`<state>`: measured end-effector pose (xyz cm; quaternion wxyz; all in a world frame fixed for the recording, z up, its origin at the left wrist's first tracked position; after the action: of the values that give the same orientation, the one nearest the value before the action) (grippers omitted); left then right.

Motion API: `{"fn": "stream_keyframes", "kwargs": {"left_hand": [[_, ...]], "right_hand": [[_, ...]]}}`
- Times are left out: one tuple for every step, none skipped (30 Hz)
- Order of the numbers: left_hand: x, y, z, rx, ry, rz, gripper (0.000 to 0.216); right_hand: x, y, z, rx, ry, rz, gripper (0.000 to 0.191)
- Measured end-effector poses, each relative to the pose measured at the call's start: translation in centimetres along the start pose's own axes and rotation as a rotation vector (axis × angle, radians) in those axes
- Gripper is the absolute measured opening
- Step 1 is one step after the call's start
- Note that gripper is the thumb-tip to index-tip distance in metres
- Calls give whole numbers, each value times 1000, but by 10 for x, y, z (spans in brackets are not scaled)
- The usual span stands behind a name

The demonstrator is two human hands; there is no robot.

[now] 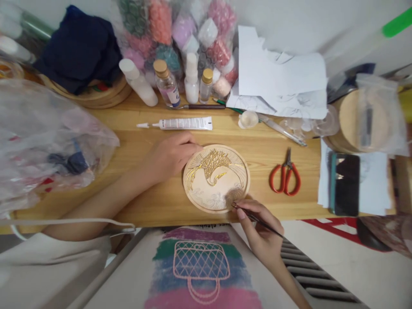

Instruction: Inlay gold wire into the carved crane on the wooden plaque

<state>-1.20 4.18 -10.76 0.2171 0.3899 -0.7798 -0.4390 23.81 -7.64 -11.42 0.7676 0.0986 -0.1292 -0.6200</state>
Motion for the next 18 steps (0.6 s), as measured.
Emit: {"fn": "stream_keyframes", "kwargs": {"left_hand": [[-1,0,0,3,-2,3,33],[-2,0,0,0,-9,6,34],[-3,1,0,-6,-14,6,35],[-5,1,0,-7,-13,15,36],[-6,2,0,-2,-2,24,38],[-8,3,0,8,14,34,40],[-10,3,0,22,31,50,42],[-12,4,0,35,46,67,43],[-13,4,0,37,50,88,43],[-15,4,-1,22,37,107,43],[-16,4,-1,-2,23,113,42],[-17,4,-1,-22,14,119,42],[-18,4,0,-34,14,123,41],[-19,3,1,-40,12,126,40],[-19,2,2,-40,15,130,38],[-20,2,4,-34,18,133,37],[-20,2,4,-33,13,139,36],[-20,2,4,-37,-3,140,36]], "right_hand": [[-1,0,1,7,3,2,23],[-1,1,2,12,6,5,23],[-2,1,2,16,7,8,22],[-3,1,3,18,6,13,21],[-4,2,4,20,3,17,20],[-4,2,4,21,1,21,20],[-5,2,5,23,0,25,19],[-5,2,6,26,-1,28,19],[-5,3,6,29,1,30,19],[-6,3,7,31,4,31,19],[-6,3,7,31,6,31,18],[-7,3,7,30,7,30,18],[-7,3,7,27,9,28,18],[-7,3,7,25,10,29,18],[-7,3,7,26,13,31,19],[-8,3,8,29,18,32,20],[-8,3,8,33,25,34,21],[-8,4,8,37,32,37,21]]}}
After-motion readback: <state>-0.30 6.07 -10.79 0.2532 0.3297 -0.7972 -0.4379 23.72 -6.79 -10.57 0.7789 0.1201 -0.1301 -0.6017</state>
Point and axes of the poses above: each hand's wrist, its own x-axis away from the middle knuckle, its own y-axis out of the back of the hand, z = x × y, the point moved 3 cm from there along -x, towards the middle knuckle, and after that the axes turned 10 degrees about z, right-handed, at the moved point
